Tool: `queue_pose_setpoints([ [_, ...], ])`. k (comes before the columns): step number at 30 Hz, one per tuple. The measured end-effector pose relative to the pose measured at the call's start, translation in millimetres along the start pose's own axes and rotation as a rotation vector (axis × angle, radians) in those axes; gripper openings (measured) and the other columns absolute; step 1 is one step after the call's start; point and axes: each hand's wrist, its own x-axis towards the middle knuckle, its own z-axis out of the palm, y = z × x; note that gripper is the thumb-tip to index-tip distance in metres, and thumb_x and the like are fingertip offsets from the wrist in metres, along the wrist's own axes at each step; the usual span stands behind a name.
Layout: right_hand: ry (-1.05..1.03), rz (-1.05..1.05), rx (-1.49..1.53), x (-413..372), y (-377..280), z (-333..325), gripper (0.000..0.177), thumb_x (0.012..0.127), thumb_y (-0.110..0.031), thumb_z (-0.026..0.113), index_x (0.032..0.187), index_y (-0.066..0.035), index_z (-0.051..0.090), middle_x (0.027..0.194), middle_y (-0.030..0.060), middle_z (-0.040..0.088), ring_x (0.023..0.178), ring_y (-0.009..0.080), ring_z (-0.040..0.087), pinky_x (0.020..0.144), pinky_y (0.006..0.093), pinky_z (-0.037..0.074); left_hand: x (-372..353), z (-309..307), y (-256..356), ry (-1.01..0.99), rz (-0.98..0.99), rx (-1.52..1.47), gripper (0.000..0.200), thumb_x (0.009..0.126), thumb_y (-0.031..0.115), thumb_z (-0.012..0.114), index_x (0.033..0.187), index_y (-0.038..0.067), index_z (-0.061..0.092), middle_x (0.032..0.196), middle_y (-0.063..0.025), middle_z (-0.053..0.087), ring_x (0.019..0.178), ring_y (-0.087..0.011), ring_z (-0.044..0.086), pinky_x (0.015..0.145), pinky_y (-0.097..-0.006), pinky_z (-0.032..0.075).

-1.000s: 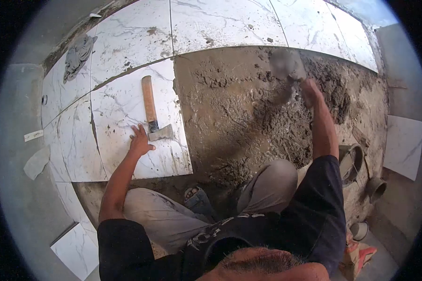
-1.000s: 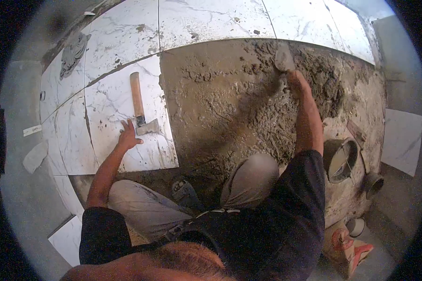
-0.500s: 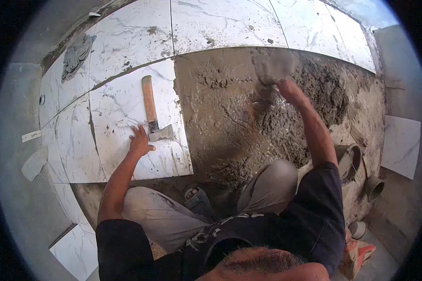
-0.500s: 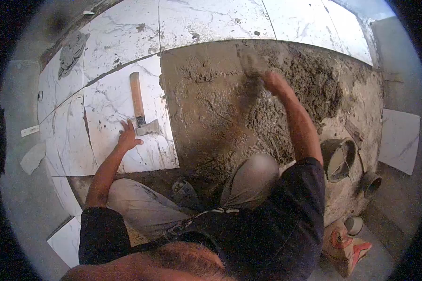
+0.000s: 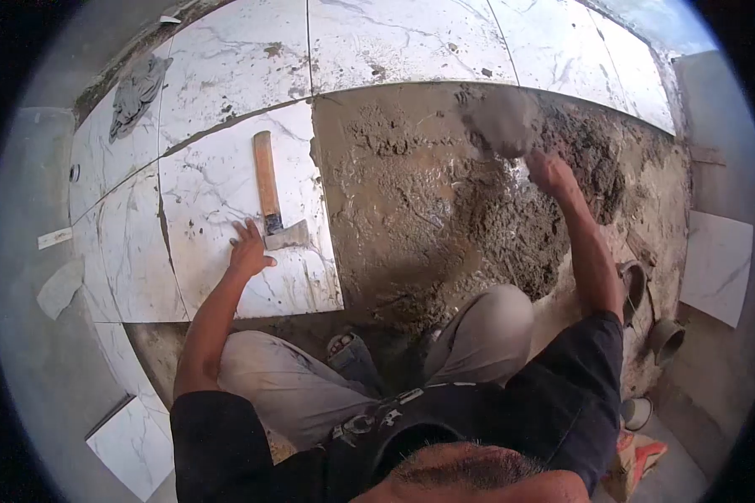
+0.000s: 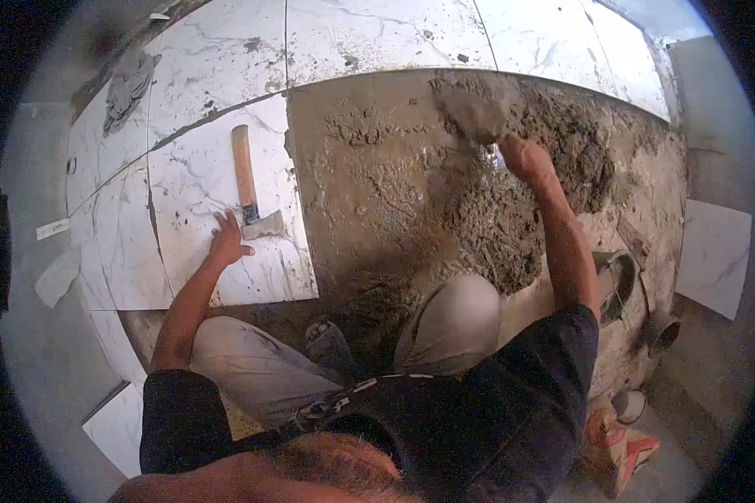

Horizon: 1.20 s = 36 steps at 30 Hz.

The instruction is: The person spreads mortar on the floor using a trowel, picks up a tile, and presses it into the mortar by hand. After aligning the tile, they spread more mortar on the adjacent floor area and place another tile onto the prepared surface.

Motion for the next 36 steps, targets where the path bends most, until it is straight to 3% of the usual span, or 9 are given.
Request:
queue_pose_setpoints([
  [2,0.098,0.006,-0.039,-24.4,-36.1,-46.7,0.014,0.079,-0.014,0.046,0.087,-0.003,0.049,0.077,0.0164,0.054,0.067,0.0320,0.056,0.056,0.0415,0.045,1.3,1.3,-0.4,0.011,-0.001,0.000,0.117,0.056,0.035,0.078,0.128,-0.016,0.000,0.128,-0.0443,0.004,0.118,-0.0526,0.026,0.097,-0.0515,0.029],
  [5,-0.002,0.234,0.458,-44.6,-41.3,-51.6,0.034,0.088,-0.031,0.039,0.091,0.001,0.051,0.061,0.0071,0.049,0.052,0.0193,0.050,0.047,0.0323,0.039,1.9,2.6,-1.5,0.007,0.009,0.013,0.118,0.056,0.036,0.077,0.128,-0.016,0.000,0.127,-0.0451,0.003,0.117,-0.0536,0.026,0.096,-0.0513,0.031],
  [7,-0.359,0.525,1.054,-57.8,-87.5,-85.2,0.038,0.087,-0.035,0.041,0.090,0.002,0.052,0.061,0.0009,0.045,0.049,0.0109,0.044,0.043,0.0280,0.037,7.0,11.3,-8.2,0.025,0.022,0.023,0.118,0.055,0.037,0.077,0.128,-0.016,0.001,0.127,-0.0456,0.003,0.117,-0.0540,0.026,0.095,-0.0517,0.031],
  [12,-0.258,0.357,1.189,-50.5,-93.6,-40.3,0.039,0.083,-0.037,0.045,0.092,-0.001,0.055,0.061,0.0022,0.047,0.047,0.0117,0.044,0.042,0.0269,0.038,7.0,9.2,-7.0,0.023,0.035,0.046,0.118,0.055,0.039,0.077,0.127,-0.016,0.001,0.126,-0.0467,0.003,0.116,-0.0544,0.027,0.094,-0.0535,0.032],
  [15,-0.340,0.612,1.293,-47.8,-102.8,-42.1,0.037,0.084,-0.037,0.045,0.092,-0.002,0.053,0.061,0.0037,0.048,0.046,0.0129,0.046,0.041,0.0272,0.039,6.7,8.4,-5.7,0.042,0.059,0.071,0.118,0.056,0.038,0.077,0.127,-0.016,0.001,0.126,-0.0466,0.003,0.117,-0.0538,0.026,0.094,-0.0544,0.031],
  [20,0.324,1.067,1.704,-45.4,-112.5,-16.2,0.035,0.086,-0.037,0.042,0.091,-0.003,0.050,0.061,0.0046,0.049,0.044,0.0148,0.047,0.039,0.0288,0.039,3.9,4.0,-3.1,0.006,0.028,0.016,0.117,0.056,0.035,0.077,0.128,-0.015,0.000,0.128,-0.0447,0.001,0.118,-0.0533,0.024,0.096,-0.0540,0.029],
  [24,0.127,0.656,1.195,-42.4,-88.1,14.9,0.035,0.087,-0.037,0.040,0.091,-0.004,0.049,0.064,0.0048,0.050,0.048,0.0146,0.049,0.041,0.0299,0.040,3.6,8.1,-4.0,0.031,0.021,0.007,0.116,0.056,0.033,0.077,0.129,-0.014,-0.001,0.128,-0.0440,0.000,0.117,-0.0534,0.025,0.097,-0.0534,0.028],
  [29,0.209,1.003,1.788,-5.5,-86.4,6.1,0.031,0.089,-0.031,0.033,0.095,-0.006,0.050,0.067,0.0041,0.048,0.051,0.0158,0.047,0.045,0.0316,0.042,0.5,-2.7,3.0,-0.014,-0.018,-0.022,0.116,0.057,0.032,0.077,0.128,-0.015,-0.002,0.128,-0.0448,0.001,0.117,-0.0535,0.026,0.097,-0.0527,0.028],
  [36,0.242,0.927,1.922,68.9,-140.0,3.1,0.035,0.090,-0.038,0.032,0.097,-0.005,0.042,0.074,0.0099,0.049,0.056,0.0204,0.049,0.045,0.0373,0.044,3.2,2.3,1.3,0.012,0.005,0.018,0.116,0.056,0.032,0.078,0.127,-0.017,0.001,0.126,-0.0462,0.003,0.115,-0.0547,0.028,0.096,-0.0524,0.030],
])
